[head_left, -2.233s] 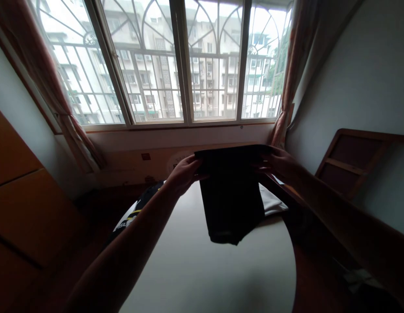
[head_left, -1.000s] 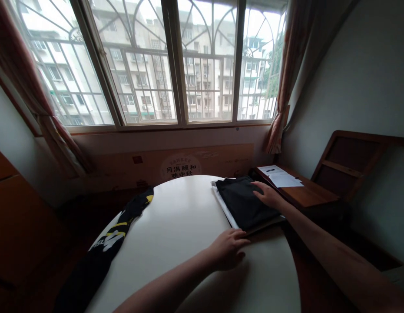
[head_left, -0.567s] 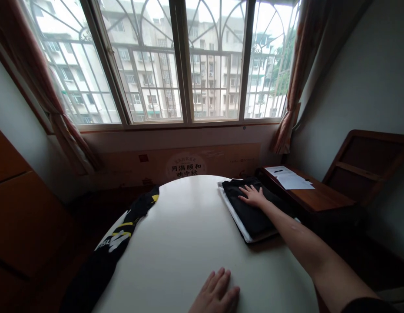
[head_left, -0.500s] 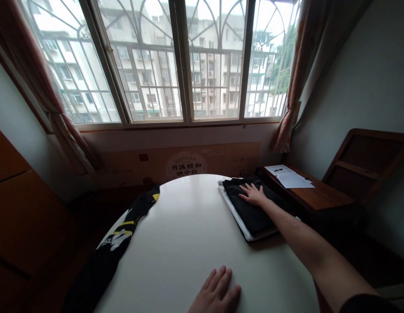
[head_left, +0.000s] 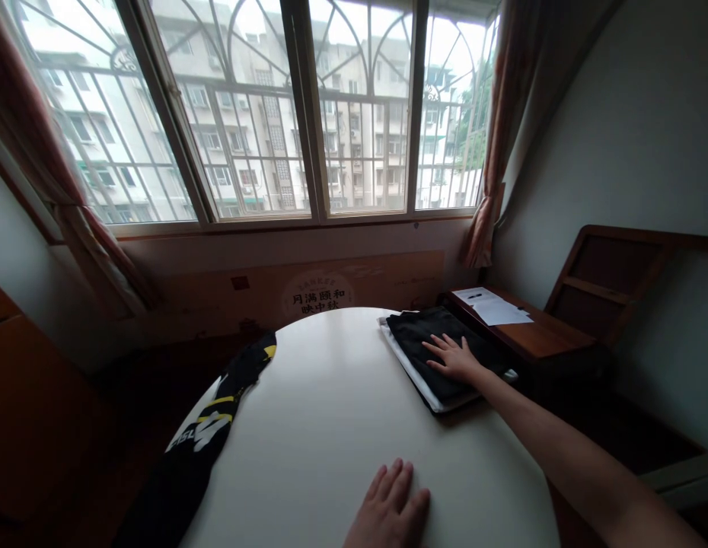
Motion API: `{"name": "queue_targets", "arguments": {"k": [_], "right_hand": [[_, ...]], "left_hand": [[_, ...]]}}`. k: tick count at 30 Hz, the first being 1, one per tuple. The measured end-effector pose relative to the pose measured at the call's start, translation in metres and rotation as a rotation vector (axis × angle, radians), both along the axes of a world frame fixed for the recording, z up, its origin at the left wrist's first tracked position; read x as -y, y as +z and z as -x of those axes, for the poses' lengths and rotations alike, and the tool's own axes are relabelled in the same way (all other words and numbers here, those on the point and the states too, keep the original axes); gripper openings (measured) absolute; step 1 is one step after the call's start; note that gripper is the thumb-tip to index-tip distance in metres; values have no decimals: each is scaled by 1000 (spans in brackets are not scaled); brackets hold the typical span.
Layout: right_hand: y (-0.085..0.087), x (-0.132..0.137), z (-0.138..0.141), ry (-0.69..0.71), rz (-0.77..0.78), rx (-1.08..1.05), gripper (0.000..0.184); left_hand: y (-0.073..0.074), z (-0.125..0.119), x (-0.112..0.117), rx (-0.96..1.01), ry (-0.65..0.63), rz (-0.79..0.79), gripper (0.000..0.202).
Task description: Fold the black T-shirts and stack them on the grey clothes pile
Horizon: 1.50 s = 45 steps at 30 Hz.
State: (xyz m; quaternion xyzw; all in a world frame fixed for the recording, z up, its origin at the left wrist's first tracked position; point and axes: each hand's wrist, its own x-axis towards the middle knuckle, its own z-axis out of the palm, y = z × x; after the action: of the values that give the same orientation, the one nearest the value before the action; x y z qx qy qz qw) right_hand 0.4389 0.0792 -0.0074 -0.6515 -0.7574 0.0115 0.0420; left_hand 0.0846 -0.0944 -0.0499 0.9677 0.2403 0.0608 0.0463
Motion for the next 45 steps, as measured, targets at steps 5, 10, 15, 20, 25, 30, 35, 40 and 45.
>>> {"name": "queue_targets", "arguments": {"k": [5, 10, 15, 20, 25, 30, 35, 40, 45], "right_hand": [[-2, -2, 4, -28, -19, 0, 66], [-3, -7, 8, -62, -19, 2, 66], [0, -9, 10, -60, 1, 11, 64], [12, 8, 3, 27, 40, 21, 62], [26, 48, -1, 251, 93, -29, 69], [29, 86, -1, 372, 203, -41, 103], [26, 88, 3, 351, 123, 44, 102], [19, 85, 8, 348, 101, 50, 99], [13, 83, 15, 279, 92, 40, 101]], "left_hand": [[1, -2, 1, -29, 17, 72, 76], [-1, -2, 1, -11, 23, 91, 76], [7, -3, 4, -24, 32, 145, 75], [21, -2, 11, -4, 41, 181, 76], [31, -2, 15, 0, 51, 253, 74], [37, -4, 17, -2, 61, 293, 72], [38, -3, 17, 3, 60, 274, 72], [41, -3, 17, -9, 67, 285, 73], [39, -3, 17, 2, 69, 289, 72]]}}
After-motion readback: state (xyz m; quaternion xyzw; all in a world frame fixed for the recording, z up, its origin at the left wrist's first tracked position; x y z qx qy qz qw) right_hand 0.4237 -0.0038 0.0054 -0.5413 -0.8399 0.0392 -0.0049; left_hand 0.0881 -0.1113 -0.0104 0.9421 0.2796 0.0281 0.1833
